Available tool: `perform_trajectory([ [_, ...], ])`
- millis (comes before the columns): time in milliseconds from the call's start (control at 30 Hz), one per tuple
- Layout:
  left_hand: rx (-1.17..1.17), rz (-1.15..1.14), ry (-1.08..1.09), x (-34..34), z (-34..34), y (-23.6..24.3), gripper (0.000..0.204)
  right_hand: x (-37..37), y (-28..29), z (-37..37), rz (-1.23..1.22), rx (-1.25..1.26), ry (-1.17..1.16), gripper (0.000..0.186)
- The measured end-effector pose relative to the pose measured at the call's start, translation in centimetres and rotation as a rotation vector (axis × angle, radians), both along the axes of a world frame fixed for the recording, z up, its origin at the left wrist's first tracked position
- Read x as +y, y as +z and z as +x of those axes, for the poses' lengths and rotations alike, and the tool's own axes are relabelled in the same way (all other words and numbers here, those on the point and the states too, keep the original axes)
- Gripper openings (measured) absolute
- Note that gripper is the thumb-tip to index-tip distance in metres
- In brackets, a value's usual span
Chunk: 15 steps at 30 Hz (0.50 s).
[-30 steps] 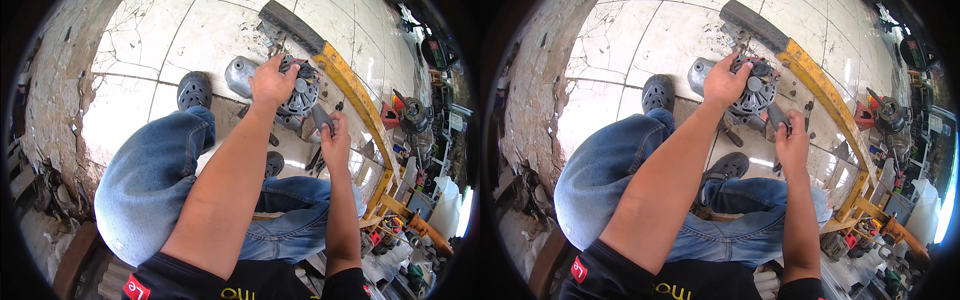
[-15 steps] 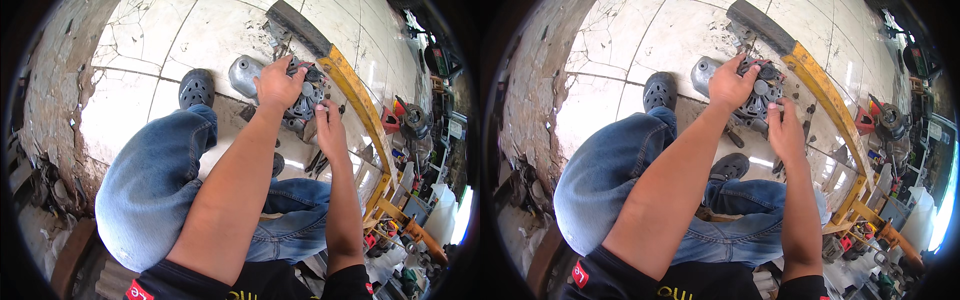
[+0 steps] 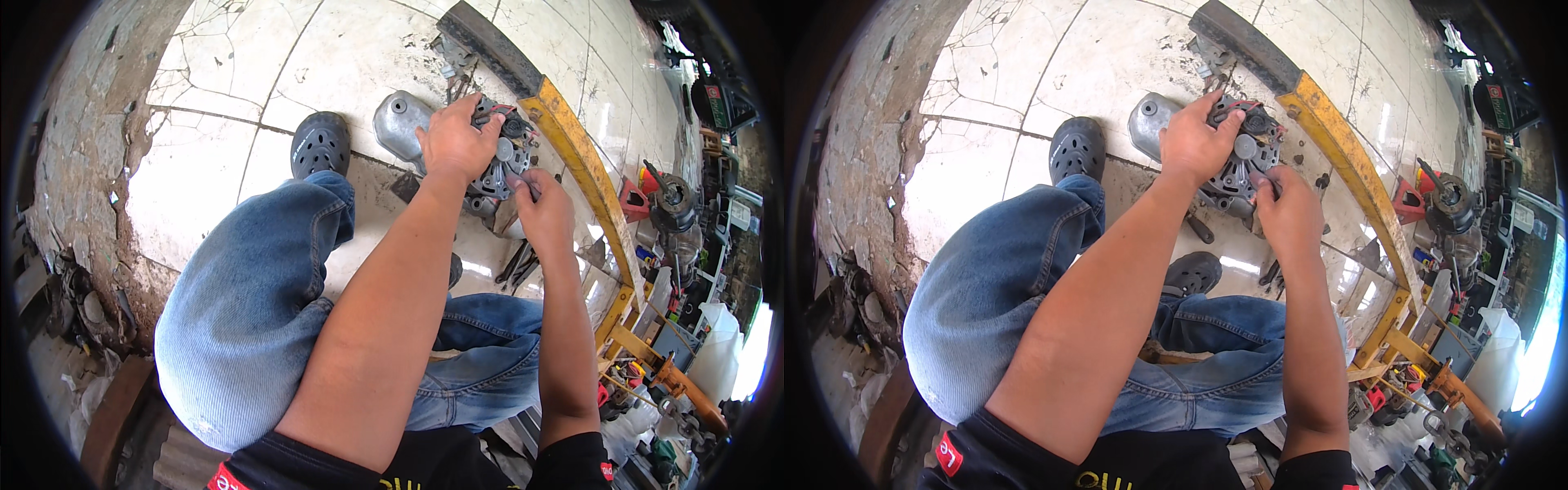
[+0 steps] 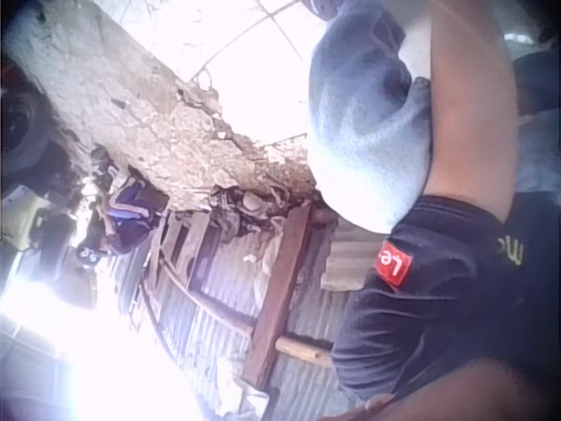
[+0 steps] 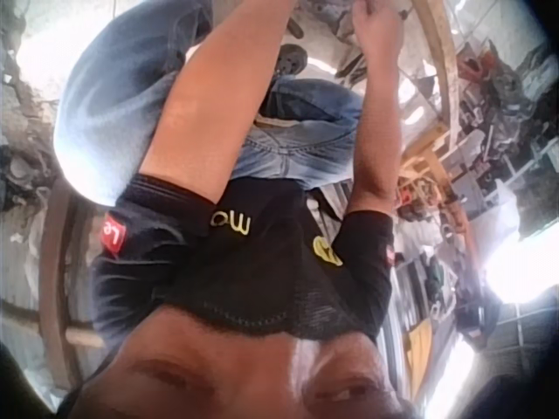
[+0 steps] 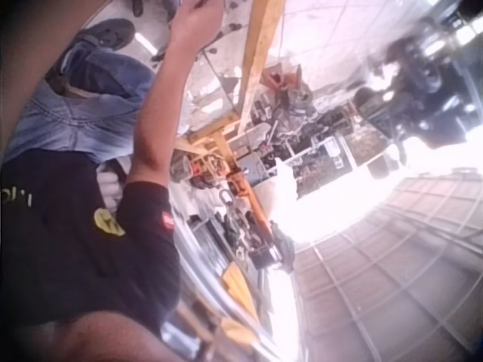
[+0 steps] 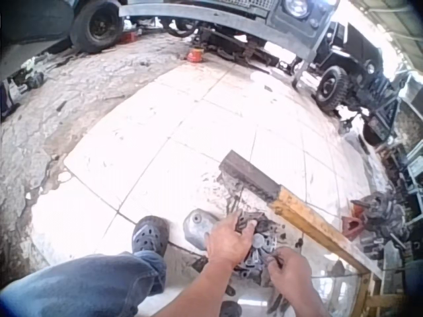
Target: The person sits on the floor and uses a screwdriver to adjust components on a small electric motor. They repeatedly tighten or loosen screws on the motor housing and rotor area while holding the unit steady with the other hand.
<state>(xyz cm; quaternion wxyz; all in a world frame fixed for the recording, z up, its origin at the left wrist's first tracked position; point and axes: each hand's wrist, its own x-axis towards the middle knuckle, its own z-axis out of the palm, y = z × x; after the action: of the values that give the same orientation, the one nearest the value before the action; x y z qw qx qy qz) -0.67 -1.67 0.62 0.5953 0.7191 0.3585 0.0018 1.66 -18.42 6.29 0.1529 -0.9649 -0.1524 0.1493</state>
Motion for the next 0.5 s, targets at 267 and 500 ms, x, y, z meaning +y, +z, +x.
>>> perform_trajectory([
  [267, -0.005, -0.005, -0.003, 0.2, 0.0, 0.1, 0.055, 4.2, 3.2, 0.6, -0.338, -0.132, 0.191, 0.017],
  [500, -0.018, -0.016, 0.006, 0.2, -0.2, 0.0, 0.053, 5.2, 2.5, 0.0, -0.476, -0.153, 0.275, 0.017],
])
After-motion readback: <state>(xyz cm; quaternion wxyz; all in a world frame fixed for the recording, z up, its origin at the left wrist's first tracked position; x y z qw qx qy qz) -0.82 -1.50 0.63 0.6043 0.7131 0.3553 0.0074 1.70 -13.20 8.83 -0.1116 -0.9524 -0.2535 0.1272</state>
